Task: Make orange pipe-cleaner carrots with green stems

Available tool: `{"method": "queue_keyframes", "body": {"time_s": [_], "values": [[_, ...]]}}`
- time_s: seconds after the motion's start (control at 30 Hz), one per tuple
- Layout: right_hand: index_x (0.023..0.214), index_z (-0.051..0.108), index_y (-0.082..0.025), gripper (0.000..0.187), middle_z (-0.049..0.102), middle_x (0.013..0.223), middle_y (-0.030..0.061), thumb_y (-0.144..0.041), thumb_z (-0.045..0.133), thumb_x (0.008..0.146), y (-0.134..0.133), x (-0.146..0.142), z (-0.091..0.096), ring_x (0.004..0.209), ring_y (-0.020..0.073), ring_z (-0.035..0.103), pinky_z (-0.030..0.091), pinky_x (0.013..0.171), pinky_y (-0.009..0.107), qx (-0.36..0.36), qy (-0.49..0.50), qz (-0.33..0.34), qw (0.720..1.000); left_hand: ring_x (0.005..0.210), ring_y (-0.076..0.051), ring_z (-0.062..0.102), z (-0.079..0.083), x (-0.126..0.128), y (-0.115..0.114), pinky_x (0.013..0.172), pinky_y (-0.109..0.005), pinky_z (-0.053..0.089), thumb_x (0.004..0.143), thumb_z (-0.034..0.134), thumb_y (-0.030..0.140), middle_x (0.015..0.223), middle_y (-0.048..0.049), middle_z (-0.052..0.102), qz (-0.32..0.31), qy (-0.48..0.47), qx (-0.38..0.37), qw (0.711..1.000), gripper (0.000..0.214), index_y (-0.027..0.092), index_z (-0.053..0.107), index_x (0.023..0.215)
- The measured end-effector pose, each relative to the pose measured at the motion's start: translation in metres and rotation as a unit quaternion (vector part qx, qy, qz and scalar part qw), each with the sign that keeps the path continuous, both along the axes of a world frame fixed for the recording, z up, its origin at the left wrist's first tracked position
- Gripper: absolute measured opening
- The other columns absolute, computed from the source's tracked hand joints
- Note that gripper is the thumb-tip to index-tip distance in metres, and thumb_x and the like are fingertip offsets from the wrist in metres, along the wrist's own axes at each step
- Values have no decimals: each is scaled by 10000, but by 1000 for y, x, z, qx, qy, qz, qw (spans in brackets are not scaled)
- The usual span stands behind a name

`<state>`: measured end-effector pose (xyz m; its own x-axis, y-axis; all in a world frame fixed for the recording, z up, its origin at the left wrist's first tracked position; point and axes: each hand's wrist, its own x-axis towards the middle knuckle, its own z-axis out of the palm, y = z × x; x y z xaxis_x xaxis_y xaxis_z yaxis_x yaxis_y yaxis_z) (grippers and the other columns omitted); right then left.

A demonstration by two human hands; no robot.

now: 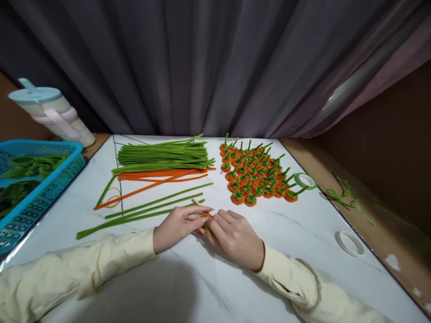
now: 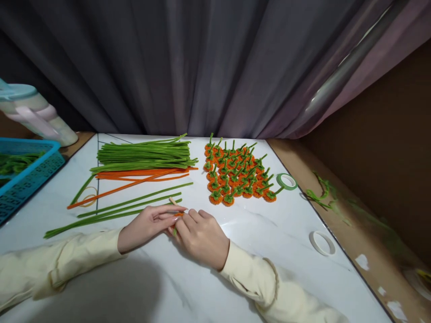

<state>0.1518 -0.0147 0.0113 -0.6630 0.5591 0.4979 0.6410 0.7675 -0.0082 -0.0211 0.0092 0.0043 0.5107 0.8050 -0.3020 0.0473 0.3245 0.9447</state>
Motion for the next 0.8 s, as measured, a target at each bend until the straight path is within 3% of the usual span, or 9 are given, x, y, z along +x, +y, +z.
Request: {"method": "queue_keyframes", "body": {"time_s": [0.13,0.23,0.33,0.47,0.67,0.8], "values": [[737,465,-169,262,530,635,21,-203,295,933,0,1,-5,561,129,460,327,525,249,-128,58,-8,990,720,-183,669,-3,-1,-1,663,-280,561,733,659,294,838,-78,707,5,7,1,1000,348,97,658,1019],[724,416,-190,254,511,628,-7,-238,301,945,0,2,-7,528,105,451,338,512,215,-237,122,-31,963,718,-205,681,-7,-3,-1,701,-317,567,717,678,321,867,-100,707,5,-1,-4,1000,382,90,663,1020],[716,392,-198,245,497,616,-25,-252,322,944,1,2,-8,506,94,436,327,496,202,-294,157,-34,942,700,-217,688,-8,-4,0,720,-324,565,697,692,368,877,-115,704,0,-9,-19,1000,438,78,661,1024],[714,403,-196,236,498,603,-34,-272,365,935,5,5,-2,488,88,427,310,482,199,-326,151,-36,932,717,-225,689,-4,-4,1,725,-324,563,696,681,419,900,-129,700,0,-20,-60,998,513,86,634,1084],[784,469,-185,132,570,659,-13,-265,468,889,9,13,10,531,89,501,332,500,188,-329,80,14,941,718,-210,686,2,-4,4,739,-336,558,729,654,416,840,-106,710,-17,-48,-62,997,417,105,676,1006],[808,447,-185,116,584,657,2,-260,437,896,8,13,11,519,111,517,317,481,202,-317,43,-14,947,741,-223,687,0,-6,3,752,-344,554,719,671,394,864,-116,709,-23,-37,-69,997,445,106,652,1057]]}}
